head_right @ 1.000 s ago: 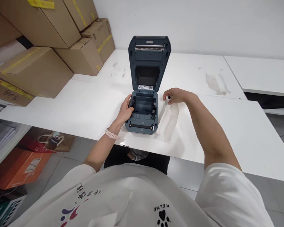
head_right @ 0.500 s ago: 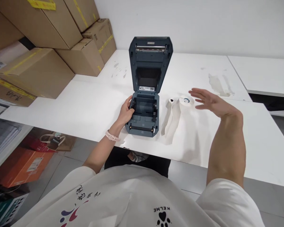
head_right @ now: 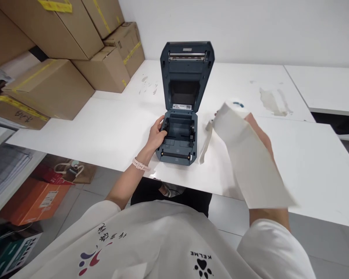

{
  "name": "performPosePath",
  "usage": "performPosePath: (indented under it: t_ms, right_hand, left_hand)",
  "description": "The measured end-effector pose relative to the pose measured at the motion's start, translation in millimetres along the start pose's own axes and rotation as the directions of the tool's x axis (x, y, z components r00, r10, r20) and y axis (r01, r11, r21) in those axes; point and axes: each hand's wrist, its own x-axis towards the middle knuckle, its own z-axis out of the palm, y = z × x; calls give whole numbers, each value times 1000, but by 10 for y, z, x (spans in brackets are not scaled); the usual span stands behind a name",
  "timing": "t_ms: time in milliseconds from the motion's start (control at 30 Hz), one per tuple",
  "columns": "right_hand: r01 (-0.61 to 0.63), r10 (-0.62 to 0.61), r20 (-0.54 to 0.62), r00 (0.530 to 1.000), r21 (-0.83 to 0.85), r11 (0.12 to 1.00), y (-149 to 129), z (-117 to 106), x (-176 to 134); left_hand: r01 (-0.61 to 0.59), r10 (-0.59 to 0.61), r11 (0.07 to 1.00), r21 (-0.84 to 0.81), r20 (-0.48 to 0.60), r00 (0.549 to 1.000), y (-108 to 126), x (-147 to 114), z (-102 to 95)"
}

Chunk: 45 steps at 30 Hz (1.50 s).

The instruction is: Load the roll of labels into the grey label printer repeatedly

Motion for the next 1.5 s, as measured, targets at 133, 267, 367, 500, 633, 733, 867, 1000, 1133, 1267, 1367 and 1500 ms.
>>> performPosePath:
  t_ms: [133,267,367,500,633,733,867,1000,1133,1267,1367,1500]
  right_hand:
    - [225,-13,372,928,-531,817,-627,464,59]
    - [420,203,506,838,-837,351,-818,1030,262]
    - [476,283,506,815,-863,170,-748,1298,391]
    - [472,362,469,805,-877,86,-570,1465,495]
    - [456,388,469,794,-880,131,-412,1454,489]
    - [458,206,496,843,-864,207,-350,1334,261]
    - [546,-84,551,830,-773,324,-212,1207,-401]
    - [528,-188,496,847,-755,388,68,1334,-1044]
    - [454,-228,394,890,-803,386,268,1575,-1293]
    - [428,-227,366,902,-821,378,282,1660,-1303]
    - [432,-214,377,901,-820,376,248,1637,-1296]
    - [427,-197,380,904,-821,378,228,1610,-1304]
  left_hand:
    - [5,-6,999,-36,-10,1000,37,-12,16]
    - [-9,8,999,-52,-15,1000,63,-14,38]
    - [-2,1,999,-53,-19,1000,75,-28,44]
    - [19,-22,998,-60,-35,999,73,-36,48]
    - [20,-23,998,-64,-42,999,64,-30,54]
    - [12,-15,998,-68,-35,999,73,-52,50]
    - [-12,10,996,-87,-18,1000,82,-88,43]
    - [-8,5,996,-94,-26,1000,73,-75,49]
    - [-7,5,995,-103,-28,1000,121,-93,56]
    - [-7,4,993,-117,-31,1000,221,-151,62]
    - [0,-5,991,-131,-37,999,259,-172,65]
    - [6,-9,992,-127,-25,1000,247,-175,61]
